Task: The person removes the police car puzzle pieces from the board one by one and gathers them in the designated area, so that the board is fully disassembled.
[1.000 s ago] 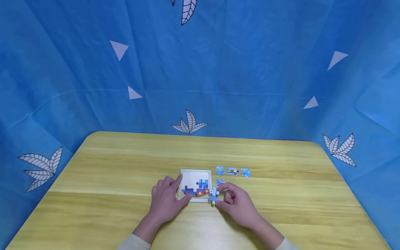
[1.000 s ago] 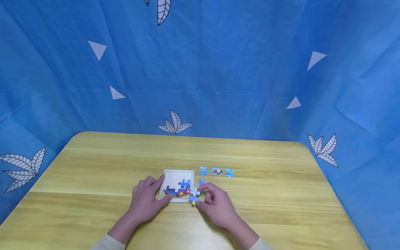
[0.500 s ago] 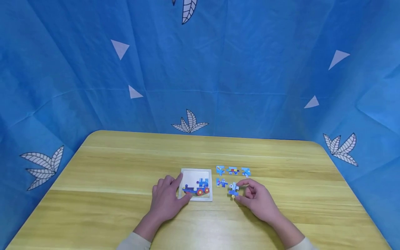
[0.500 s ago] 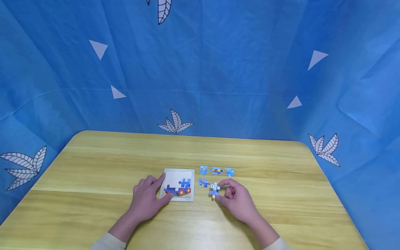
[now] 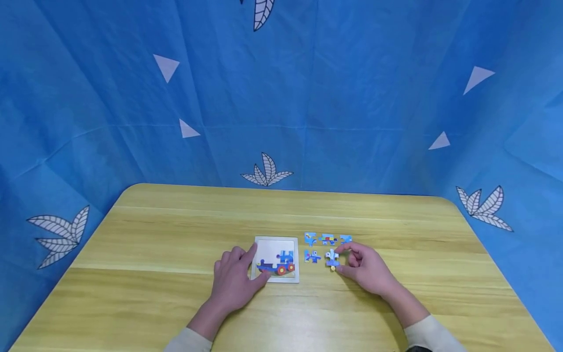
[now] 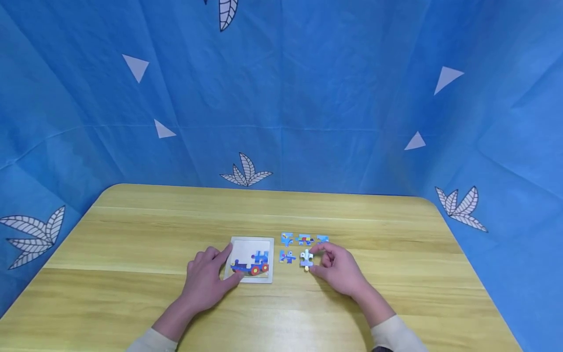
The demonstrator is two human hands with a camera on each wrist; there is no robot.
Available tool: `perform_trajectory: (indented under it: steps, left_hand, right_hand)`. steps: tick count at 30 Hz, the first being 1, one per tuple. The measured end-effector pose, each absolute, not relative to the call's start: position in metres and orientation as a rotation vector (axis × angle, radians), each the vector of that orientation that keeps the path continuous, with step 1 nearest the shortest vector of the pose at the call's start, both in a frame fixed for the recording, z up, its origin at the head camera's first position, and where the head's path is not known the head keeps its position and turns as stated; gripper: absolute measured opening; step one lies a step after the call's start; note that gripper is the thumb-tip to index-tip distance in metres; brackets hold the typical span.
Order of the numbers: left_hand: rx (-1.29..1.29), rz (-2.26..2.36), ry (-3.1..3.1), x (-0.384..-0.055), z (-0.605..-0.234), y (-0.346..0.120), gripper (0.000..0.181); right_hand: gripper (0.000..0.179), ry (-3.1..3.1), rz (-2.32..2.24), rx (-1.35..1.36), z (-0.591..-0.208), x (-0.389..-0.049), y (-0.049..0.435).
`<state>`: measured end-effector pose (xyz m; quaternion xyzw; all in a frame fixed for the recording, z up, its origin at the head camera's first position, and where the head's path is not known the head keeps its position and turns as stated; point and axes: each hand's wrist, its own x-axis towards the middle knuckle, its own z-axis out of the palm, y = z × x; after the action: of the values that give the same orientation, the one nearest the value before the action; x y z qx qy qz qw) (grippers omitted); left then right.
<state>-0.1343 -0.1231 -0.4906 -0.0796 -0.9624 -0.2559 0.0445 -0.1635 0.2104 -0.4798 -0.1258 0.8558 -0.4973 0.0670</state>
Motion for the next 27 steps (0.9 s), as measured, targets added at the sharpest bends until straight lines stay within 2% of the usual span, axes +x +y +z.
perform_trajectory:
  steps: [27]
  left_hand:
    - [-0.255,-0.788,-2.921,-0.1348,-0.4922,-0.1243,0.079]
  right_hand:
    - [0.031,2.609,-1.41,-0.271,-0.4814,-0.1678,0.2033]
